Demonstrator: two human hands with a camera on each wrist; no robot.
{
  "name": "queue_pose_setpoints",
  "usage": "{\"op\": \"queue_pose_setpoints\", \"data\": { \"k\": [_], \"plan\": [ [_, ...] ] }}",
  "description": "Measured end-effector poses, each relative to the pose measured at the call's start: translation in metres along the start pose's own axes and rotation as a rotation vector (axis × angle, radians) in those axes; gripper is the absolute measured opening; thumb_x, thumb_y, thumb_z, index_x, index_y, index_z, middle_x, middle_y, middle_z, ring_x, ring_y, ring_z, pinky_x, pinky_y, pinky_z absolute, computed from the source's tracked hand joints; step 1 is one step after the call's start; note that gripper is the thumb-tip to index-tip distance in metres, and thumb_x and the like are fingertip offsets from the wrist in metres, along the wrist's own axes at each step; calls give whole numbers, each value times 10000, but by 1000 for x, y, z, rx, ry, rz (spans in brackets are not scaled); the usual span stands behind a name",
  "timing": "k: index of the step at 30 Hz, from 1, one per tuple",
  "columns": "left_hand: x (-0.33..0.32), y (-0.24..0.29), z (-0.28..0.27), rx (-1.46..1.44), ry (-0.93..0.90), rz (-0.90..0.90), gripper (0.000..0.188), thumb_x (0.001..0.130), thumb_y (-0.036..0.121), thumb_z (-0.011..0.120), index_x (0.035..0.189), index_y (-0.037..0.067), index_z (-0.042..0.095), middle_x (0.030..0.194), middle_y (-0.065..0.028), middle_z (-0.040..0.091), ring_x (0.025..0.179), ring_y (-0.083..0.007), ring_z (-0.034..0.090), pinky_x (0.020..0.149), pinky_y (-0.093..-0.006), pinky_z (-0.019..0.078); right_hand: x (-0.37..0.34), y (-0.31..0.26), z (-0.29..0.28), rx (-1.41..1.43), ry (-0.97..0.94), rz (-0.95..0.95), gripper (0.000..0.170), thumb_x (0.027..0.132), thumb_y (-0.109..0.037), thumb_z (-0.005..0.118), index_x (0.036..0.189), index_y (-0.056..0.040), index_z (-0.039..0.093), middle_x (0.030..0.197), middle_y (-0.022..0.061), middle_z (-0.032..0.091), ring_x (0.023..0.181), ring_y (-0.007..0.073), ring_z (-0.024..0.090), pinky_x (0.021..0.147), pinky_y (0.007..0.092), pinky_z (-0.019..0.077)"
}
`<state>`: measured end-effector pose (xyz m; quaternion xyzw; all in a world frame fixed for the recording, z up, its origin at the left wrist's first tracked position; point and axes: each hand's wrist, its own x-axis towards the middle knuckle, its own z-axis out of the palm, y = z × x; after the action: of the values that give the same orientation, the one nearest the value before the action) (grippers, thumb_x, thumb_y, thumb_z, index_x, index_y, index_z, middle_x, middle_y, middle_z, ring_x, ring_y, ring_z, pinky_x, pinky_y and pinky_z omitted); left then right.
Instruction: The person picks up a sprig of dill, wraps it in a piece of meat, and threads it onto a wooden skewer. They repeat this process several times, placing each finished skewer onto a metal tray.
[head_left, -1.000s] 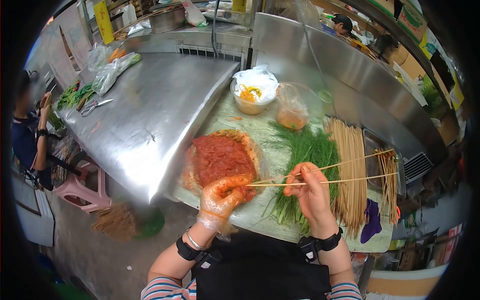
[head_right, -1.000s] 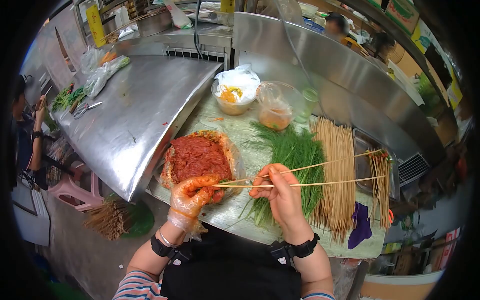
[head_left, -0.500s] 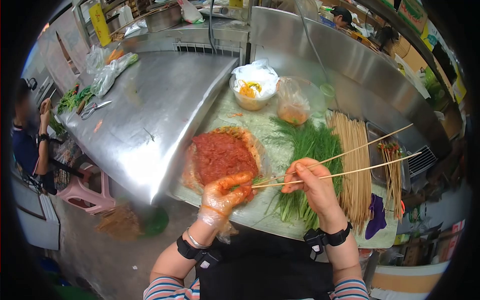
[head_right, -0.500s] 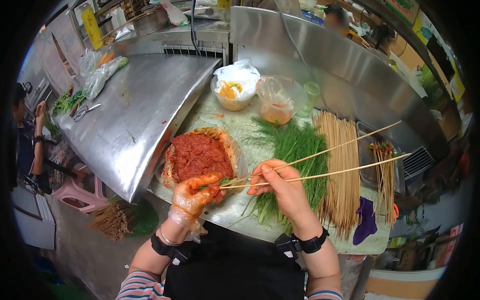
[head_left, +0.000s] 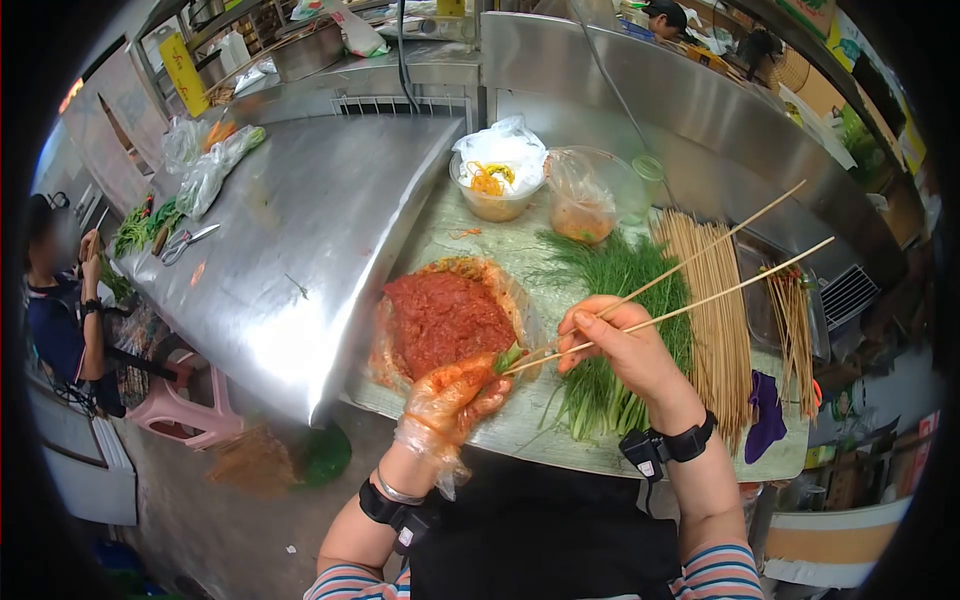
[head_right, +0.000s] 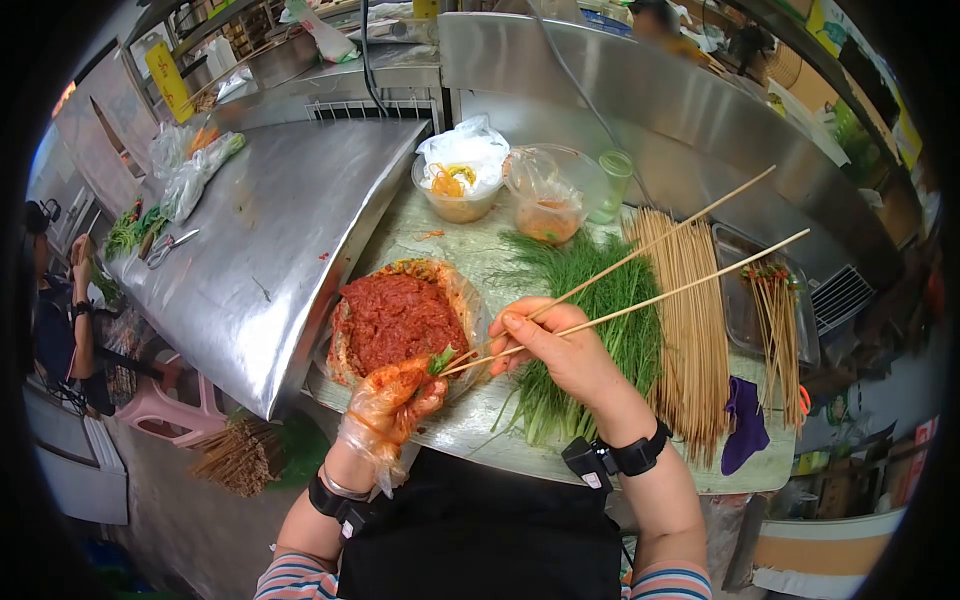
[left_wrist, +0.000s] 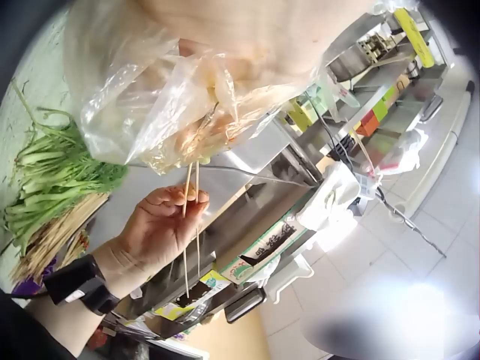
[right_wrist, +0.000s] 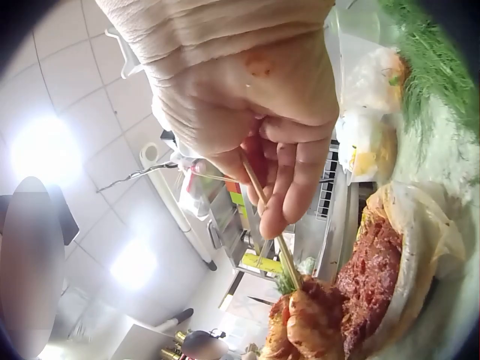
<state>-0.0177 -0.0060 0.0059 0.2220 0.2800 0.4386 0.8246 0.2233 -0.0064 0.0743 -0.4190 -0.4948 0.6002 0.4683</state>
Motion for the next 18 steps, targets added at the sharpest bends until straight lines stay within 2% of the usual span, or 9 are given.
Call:
{"op": "queue_pose_setpoints", "data": {
  "k": [4,7,10,13,18],
  "plan": [
    [-3,4,3,-72,25,-32,380,864,79,607,1170,-116,495,1068,-197,587,941,-298,620,790,-345,562,4,-9,-2,-66,-80,-14,246,945,-204,502,956,23,597,830,90,645,714,183,664,648,253,528],
    [2,4,1,-139,22,-15,323,862,47,595,1145,-90,518,1073,-183,589,939,-281,620,787,-350,567,1,-7,-4,-38,-37,-18,235,941,-192,507,953,25,598,824,94,644,715,188,662,657,265,532],
    [8,5,0,-258,81,76,267,860,32,589,1113,-45,552,1070,-162,596,946,-273,617,789,-381,573,-16,0,-3,54,91,-193,223,940,-164,490,961,30,598,833,107,634,731,193,658,667,276,536],
    [13,3,-2,-332,136,154,266,865,38,584,1122,-20,557,1066,-154,599,939,-271,620,810,-404,565,-34,12,23,-41,120,-377,246,939,-173,470,927,35,601,834,135,597,729,231,655,662,322,545],
    [17,-4,7,-371,161,188,272,868,59,590,1132,-1,558,1042,-138,611,941,-260,622,816,-411,563,-45,21,42,-301,142,-481,232,937,-146,461,918,39,601,908,145,574,751,227,650,693,325,529]
  ]
}}
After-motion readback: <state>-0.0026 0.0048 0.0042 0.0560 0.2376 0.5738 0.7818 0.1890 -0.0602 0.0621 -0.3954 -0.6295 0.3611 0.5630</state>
